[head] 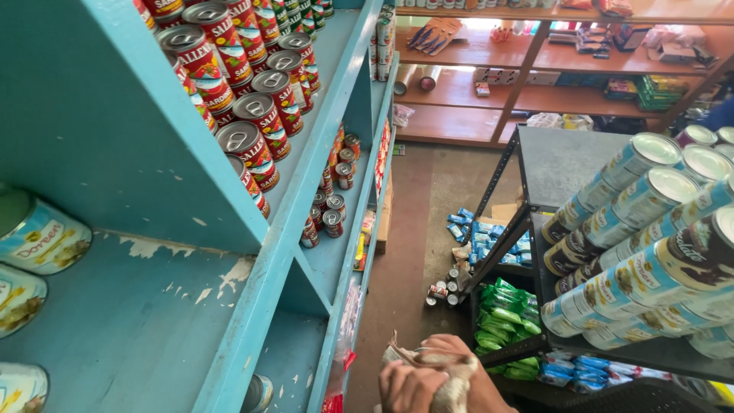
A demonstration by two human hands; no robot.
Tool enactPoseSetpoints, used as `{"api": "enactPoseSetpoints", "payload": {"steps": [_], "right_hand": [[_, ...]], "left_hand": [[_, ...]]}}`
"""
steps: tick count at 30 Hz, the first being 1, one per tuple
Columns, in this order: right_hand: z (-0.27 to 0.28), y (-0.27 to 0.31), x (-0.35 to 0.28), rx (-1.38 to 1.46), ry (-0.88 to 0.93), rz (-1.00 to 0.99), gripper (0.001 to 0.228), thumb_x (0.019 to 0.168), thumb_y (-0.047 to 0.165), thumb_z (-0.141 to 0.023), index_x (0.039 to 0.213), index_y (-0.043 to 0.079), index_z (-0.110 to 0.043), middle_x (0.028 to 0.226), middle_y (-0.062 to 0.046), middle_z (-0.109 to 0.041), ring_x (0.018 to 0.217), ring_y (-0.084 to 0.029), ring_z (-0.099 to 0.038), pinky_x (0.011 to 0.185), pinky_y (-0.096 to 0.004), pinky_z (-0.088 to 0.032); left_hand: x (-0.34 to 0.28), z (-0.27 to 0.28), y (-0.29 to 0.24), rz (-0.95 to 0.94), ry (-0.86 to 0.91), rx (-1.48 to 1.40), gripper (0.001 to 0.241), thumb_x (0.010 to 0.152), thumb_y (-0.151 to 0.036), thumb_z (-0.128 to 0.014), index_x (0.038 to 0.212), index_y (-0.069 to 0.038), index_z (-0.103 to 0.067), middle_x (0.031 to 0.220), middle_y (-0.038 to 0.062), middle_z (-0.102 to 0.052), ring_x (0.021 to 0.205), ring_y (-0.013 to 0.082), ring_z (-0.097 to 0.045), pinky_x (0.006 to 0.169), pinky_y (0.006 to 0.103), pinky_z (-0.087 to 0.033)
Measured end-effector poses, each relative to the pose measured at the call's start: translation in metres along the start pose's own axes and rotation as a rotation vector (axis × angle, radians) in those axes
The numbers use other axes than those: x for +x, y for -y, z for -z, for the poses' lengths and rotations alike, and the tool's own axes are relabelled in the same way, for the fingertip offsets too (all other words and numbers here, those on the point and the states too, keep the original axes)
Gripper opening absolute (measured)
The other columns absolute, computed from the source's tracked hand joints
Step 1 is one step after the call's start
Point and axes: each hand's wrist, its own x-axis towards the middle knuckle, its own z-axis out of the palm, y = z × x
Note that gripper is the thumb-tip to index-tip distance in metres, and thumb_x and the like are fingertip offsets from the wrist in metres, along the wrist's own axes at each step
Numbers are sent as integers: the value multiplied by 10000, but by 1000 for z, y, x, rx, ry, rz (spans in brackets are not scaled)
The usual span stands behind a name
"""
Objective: Wiping canned goods with a cloth and organizing them on grocery store shelves.
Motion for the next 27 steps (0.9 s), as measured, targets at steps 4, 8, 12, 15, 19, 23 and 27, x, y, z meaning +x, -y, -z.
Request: {"api": "enactPoseSetpoints", "payload": {"steps": [4, 8, 12, 15, 19, 23, 27], "right_hand": [[10, 8, 0, -231, -101, -99, 621, 696, 183, -807, 1289, 111, -638, 1341, -100, -608, 1238, -257, -628, 1022, -406, -500], [7, 21, -3, -340, -213, -70, 801, 550, 74, -895, 1302, 106, -621, 1333, -86, -623, 1224, -260, -638, 1018, -403, -508], [5, 50, 2, -401, -135, -53, 825, 519, 159, -1008, 1262, 100, -653, 1268, -108, -631, 1154, -270, -672, 975, -427, -546], [0, 60, 2, -371, -52, -65, 763, 556, 112, -923, 1269, 84, -652, 1294, -108, -614, 1147, -287, -674, 932, -399, -569], [0, 47, -2, -270, -45, -66, 545, 746, 103, -854, 1251, 50, -656, 1307, -130, -597, 1197, -274, -656, 984, -414, -543], [6, 29, -9, -405, -129, -100, 694, 656, 65, -881, 1305, 111, -637, 1324, -93, -596, 1229, -270, -615, 1018, -428, -508], [7, 36, -10, -371, -174, -157, 910, 511, 148, -1046, 1322, 144, -633, 1345, -93, -576, 1241, -279, -619, 1035, -432, -526]], "left_hand": [[14, 13, -15, -44, -42, -52, 86, 843, -226, -761, 908, -249, -709, 835, -115, -720, 764, 57, -635, 919, 336, -456], [-17, 4, 19, -17, 106, -49, 169, 852, -281, -854, 955, -211, -740, 854, -96, -741, 772, 96, -606, 901, 412, -450], [13, 27, 23, 29, 84, -72, 243, 812, -347, -732, 960, -159, -694, 878, 6, -729, 746, 203, -636, 926, 477, -423], [31, 36, 6, 128, 59, -109, 287, 696, -223, -806, 946, -150, -687, 823, 12, -663, 719, 231, -585, 928, 450, -434], [4, 11, -1, 74, 52, -138, 132, 816, -219, -802, 867, -178, -686, 766, -30, -689, 717, 151, -616, 904, 419, -497], [-25, -5, 4, -35, 79, -153, 111, 836, -208, -815, 887, -204, -716, 791, -57, -662, 699, 122, -579, 895, 418, -489], [-7, 21, 21, 18, 153, -284, 253, 750, -227, -779, 938, -98, -668, 868, 48, -703, 729, 225, -633, 806, 445, -494]]}}
